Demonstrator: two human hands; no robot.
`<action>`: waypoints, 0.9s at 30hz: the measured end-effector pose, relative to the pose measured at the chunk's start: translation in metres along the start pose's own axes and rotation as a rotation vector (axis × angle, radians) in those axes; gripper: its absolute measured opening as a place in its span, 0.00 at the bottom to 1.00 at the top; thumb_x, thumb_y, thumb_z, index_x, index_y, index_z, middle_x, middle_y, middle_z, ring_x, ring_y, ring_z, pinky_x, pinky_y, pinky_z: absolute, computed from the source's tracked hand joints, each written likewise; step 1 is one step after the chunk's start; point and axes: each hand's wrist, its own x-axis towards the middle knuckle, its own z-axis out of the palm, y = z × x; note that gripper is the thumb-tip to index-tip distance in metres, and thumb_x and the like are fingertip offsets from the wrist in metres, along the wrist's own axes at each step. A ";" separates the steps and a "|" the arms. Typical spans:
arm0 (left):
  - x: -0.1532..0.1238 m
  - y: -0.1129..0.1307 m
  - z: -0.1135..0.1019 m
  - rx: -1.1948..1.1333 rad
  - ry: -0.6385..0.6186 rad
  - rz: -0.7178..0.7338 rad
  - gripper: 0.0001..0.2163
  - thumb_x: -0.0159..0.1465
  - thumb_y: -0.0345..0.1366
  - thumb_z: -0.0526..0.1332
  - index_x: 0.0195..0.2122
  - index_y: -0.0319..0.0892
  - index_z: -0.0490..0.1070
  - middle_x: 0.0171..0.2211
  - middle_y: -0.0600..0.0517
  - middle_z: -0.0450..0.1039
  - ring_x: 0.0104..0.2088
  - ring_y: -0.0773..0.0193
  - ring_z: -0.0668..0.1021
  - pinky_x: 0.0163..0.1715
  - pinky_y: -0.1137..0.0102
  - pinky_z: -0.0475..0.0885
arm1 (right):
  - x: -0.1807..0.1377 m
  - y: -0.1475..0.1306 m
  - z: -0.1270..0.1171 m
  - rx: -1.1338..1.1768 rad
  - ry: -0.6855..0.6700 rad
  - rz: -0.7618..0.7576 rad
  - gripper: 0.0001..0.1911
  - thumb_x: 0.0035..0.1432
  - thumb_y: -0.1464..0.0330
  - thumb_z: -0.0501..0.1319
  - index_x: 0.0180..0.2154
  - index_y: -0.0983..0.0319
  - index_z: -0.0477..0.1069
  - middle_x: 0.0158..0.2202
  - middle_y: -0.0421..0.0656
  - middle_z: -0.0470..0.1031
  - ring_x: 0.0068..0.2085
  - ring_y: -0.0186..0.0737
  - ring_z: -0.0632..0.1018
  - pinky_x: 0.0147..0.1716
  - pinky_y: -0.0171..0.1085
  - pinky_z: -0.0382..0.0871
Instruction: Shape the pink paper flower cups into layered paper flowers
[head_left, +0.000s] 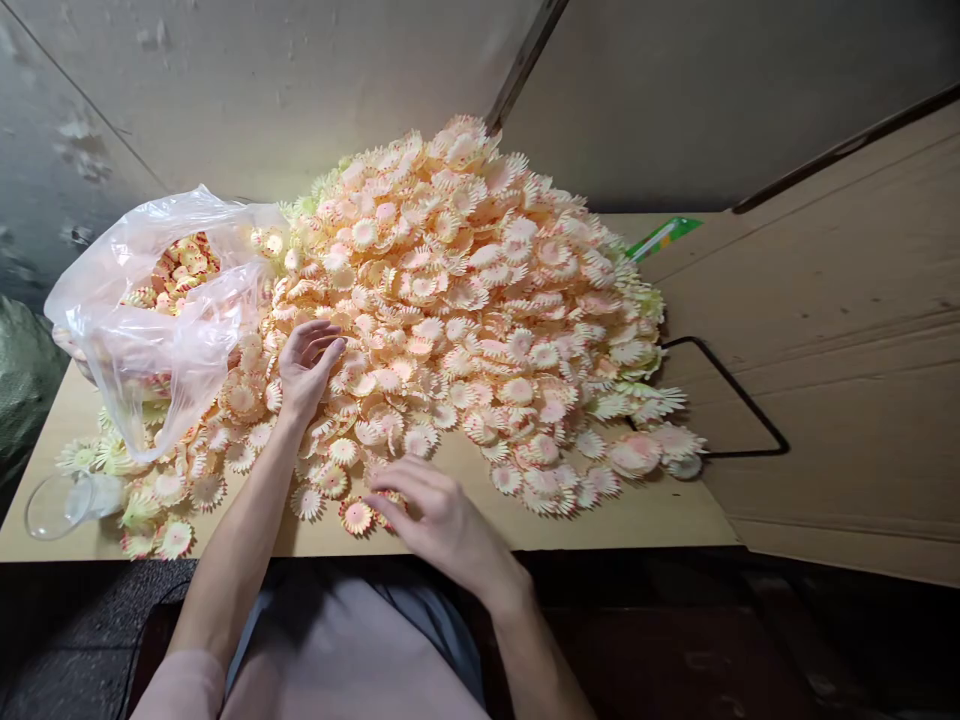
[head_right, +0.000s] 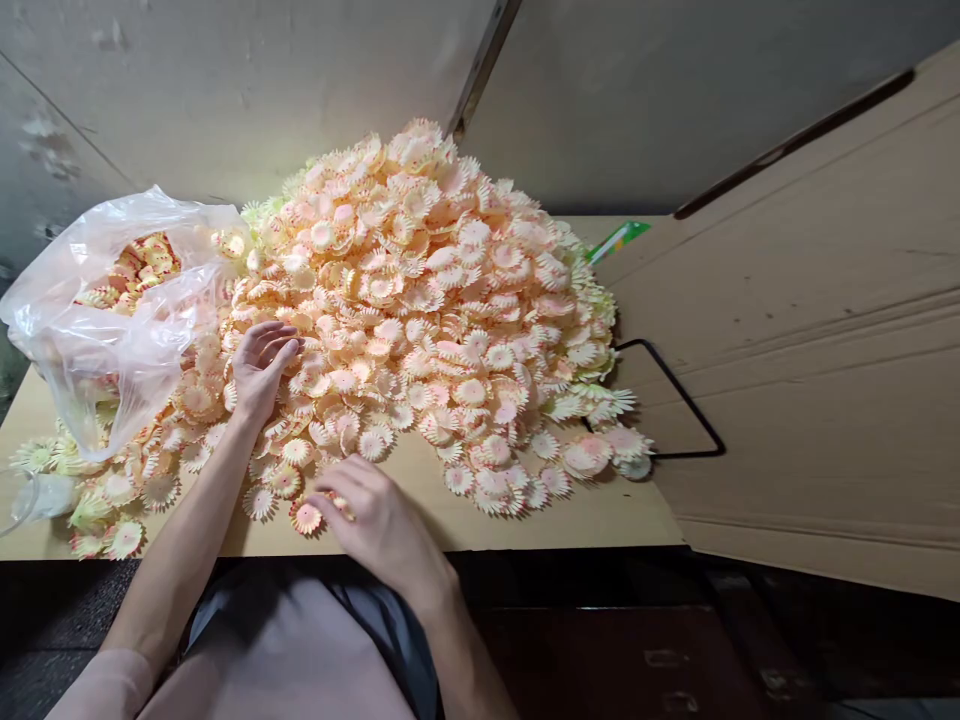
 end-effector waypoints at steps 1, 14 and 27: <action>0.000 0.000 0.000 0.006 0.000 -0.002 0.15 0.56 0.39 0.71 0.43 0.45 0.73 0.42 0.49 0.79 0.41 0.64 0.81 0.48 0.64 0.77 | 0.002 -0.004 0.009 -0.041 -0.011 -0.051 0.04 0.64 0.69 0.60 0.38 0.59 0.74 0.39 0.44 0.79 0.43 0.42 0.77 0.45 0.41 0.73; 0.000 0.004 -0.001 0.027 0.022 -0.007 0.16 0.55 0.40 0.72 0.43 0.45 0.73 0.40 0.50 0.79 0.41 0.63 0.82 0.47 0.64 0.77 | 0.025 -0.005 0.034 -0.122 0.164 0.070 0.09 0.59 0.64 0.63 0.41 0.61 0.73 0.37 0.47 0.78 0.41 0.47 0.77 0.44 0.46 0.69; -0.002 0.010 0.002 -0.054 -0.092 -0.099 0.13 0.56 0.43 0.71 0.39 0.43 0.79 0.36 0.48 0.81 0.35 0.64 0.83 0.44 0.64 0.79 | 0.094 0.063 -0.013 1.101 0.399 0.394 0.17 0.45 0.59 0.73 0.34 0.61 0.73 0.27 0.37 0.72 0.26 0.29 0.71 0.27 0.30 0.68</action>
